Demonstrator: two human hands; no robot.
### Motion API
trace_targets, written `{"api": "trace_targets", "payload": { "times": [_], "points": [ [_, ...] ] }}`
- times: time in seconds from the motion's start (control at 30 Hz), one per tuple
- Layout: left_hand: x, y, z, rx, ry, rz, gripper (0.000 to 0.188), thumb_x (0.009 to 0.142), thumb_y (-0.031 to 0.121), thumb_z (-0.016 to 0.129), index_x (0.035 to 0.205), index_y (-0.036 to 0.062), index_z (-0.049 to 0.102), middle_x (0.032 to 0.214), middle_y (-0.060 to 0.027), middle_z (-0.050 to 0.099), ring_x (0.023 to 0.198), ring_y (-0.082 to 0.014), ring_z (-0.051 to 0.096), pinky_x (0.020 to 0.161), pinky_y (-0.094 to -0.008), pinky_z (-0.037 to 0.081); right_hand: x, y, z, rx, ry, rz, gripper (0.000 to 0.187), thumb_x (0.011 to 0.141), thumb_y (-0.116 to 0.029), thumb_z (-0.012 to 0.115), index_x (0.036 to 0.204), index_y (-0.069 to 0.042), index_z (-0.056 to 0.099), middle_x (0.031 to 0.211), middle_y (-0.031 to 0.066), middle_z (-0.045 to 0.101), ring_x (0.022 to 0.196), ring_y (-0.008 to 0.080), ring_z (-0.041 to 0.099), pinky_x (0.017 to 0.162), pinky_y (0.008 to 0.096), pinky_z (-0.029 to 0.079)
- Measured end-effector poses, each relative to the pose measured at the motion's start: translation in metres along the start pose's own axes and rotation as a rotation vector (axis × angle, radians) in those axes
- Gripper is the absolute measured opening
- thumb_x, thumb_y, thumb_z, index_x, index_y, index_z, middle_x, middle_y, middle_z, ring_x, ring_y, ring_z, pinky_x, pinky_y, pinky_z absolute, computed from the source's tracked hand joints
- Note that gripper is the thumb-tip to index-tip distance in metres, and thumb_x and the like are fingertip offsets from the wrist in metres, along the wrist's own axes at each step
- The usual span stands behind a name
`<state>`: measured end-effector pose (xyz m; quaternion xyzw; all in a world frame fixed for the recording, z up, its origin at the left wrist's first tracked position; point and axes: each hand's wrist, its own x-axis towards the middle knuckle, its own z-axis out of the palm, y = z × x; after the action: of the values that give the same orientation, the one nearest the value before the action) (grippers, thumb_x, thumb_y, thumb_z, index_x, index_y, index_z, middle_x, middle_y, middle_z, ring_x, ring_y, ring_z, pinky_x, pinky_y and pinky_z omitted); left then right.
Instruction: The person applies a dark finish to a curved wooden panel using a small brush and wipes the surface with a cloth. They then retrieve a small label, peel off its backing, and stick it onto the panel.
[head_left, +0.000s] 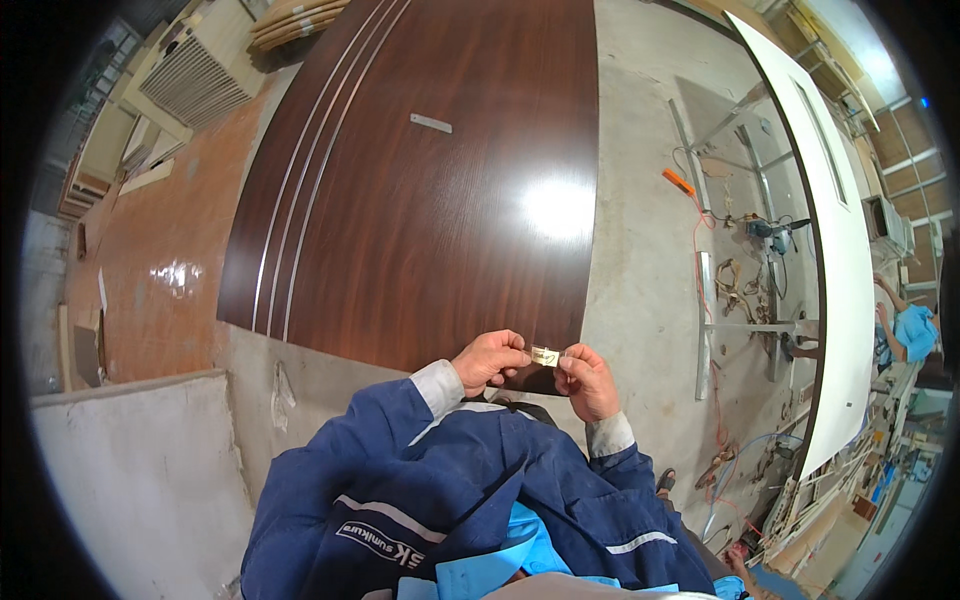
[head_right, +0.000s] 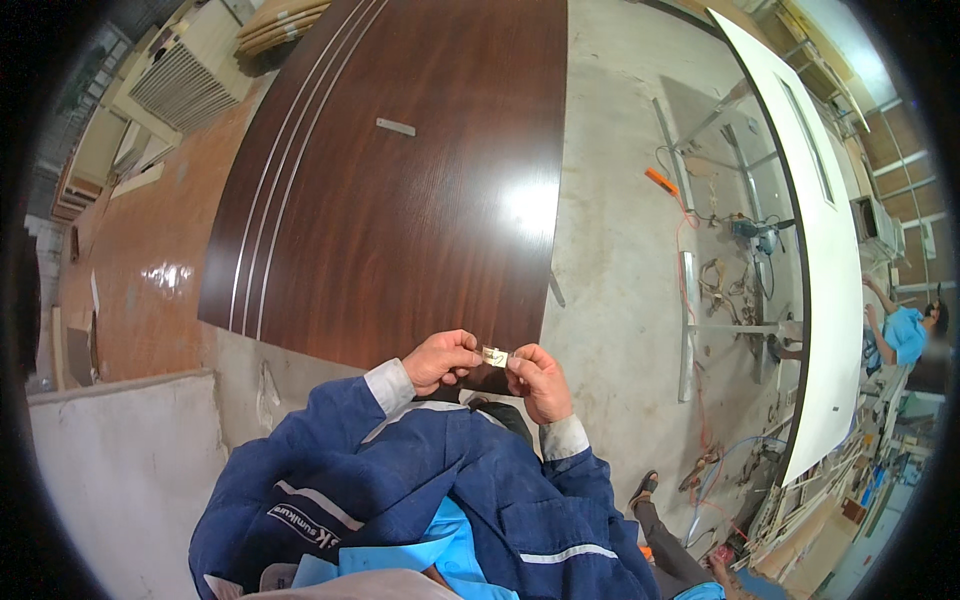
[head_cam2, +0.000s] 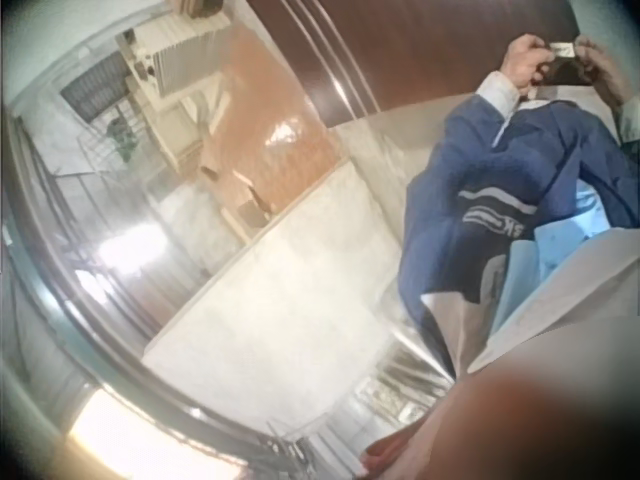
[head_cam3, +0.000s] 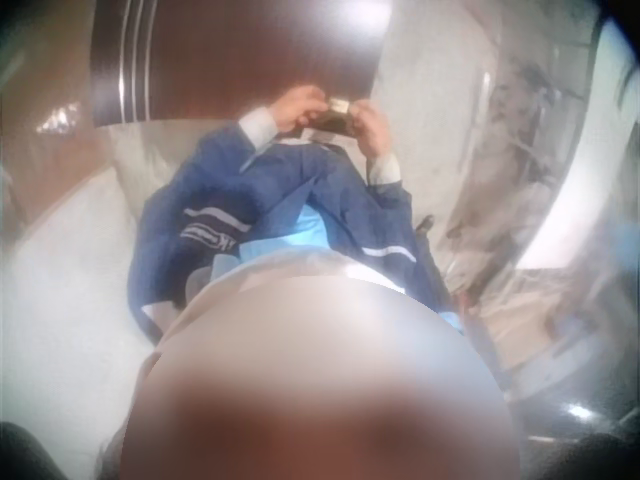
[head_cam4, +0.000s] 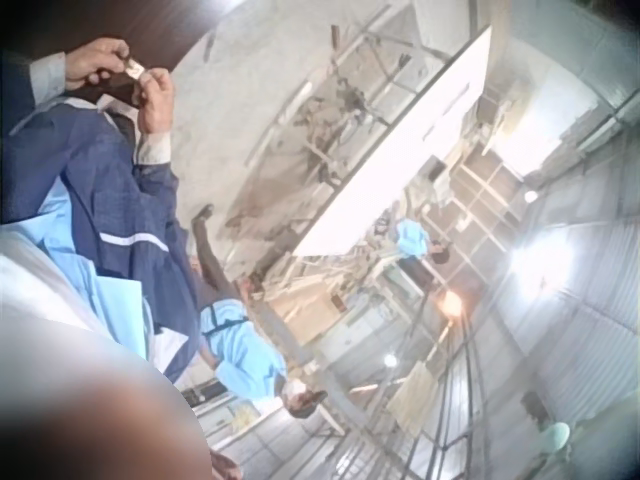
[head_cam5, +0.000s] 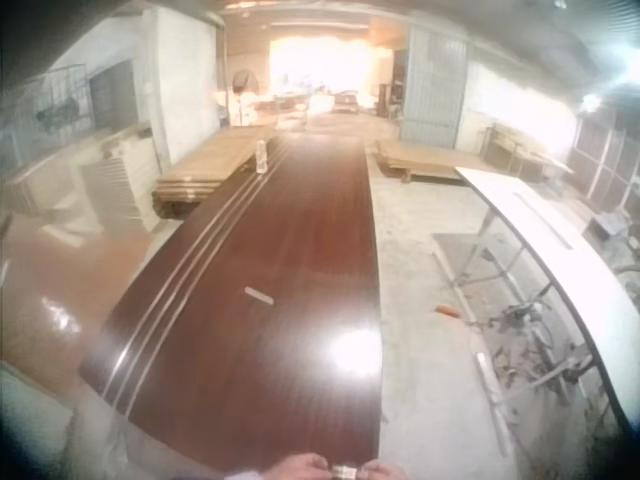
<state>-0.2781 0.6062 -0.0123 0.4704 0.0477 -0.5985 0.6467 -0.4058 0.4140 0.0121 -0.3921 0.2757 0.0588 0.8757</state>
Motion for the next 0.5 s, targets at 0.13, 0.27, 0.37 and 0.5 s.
{"api": "trace_targets", "payload": {
  "times": [0.13,0.27,0.37,0.5],
  "points": [
    [-0.006,-0.012,0.01,0.132,0.111,0.065,0.019,0.089,0.014,0.075,0.099,0.0093,0.059,0.081,0.0033,0.058,0.066,-0.0042,0.051,0.049,-0.0194,0.035,-0.004,0.008,-0.015,-0.165,0.052,0.002,0.009,0.094,-0.013,0.069,0.092,-0.008,0.061,0.073,-0.0004,0.057,0.061,0.0086,0.05,0.055,0.0241,0.039],
    [-0.002,-0.029,0.013,0.251,0.232,0.127,0.022,0.086,0.016,0.077,0.099,0.0087,0.061,0.08,0.0023,0.06,0.066,-0.0053,0.053,0.05,-0.0205,0.037,-0.006,0.018,-0.033,-0.368,0.032,-0.064,0.014,0.093,-0.017,0.068,0.091,-0.006,0.062,0.071,-0.0015,0.056,0.062,0.0073,0.049,0.055,0.0247,0.038],
    [0.002,-0.041,0.009,0.282,0.323,0.113,0.027,0.083,0.01,0.078,0.103,-0.0011,0.063,0.089,-0.0039,0.067,0.08,-0.0108,0.061,0.069,-0.0273,0.05,-0.007,0.024,-0.044,-0.414,0.087,0.011,0.016,0.093,-0.019,0.072,0.092,-0.005,0.066,0.074,-0.0036,0.059,0.064,0.0039,0.049,0.056,0.0227,0.037],
    [0.004,-0.053,0.006,0.338,0.343,0.123,0.029,0.086,0.012,0.079,0.104,0.0021,0.06,0.083,-0.002,0.066,0.071,-0.0071,0.057,0.062,-0.0227,0.045,-0.012,0.032,-0.047,-0.493,0.165,-0.022,0.014,0.093,-0.016,0.073,0.091,-0.004,0.066,0.075,-0.0045,0.059,0.066,0.004,0.049,0.058,0.022,0.038]
  ]
}}
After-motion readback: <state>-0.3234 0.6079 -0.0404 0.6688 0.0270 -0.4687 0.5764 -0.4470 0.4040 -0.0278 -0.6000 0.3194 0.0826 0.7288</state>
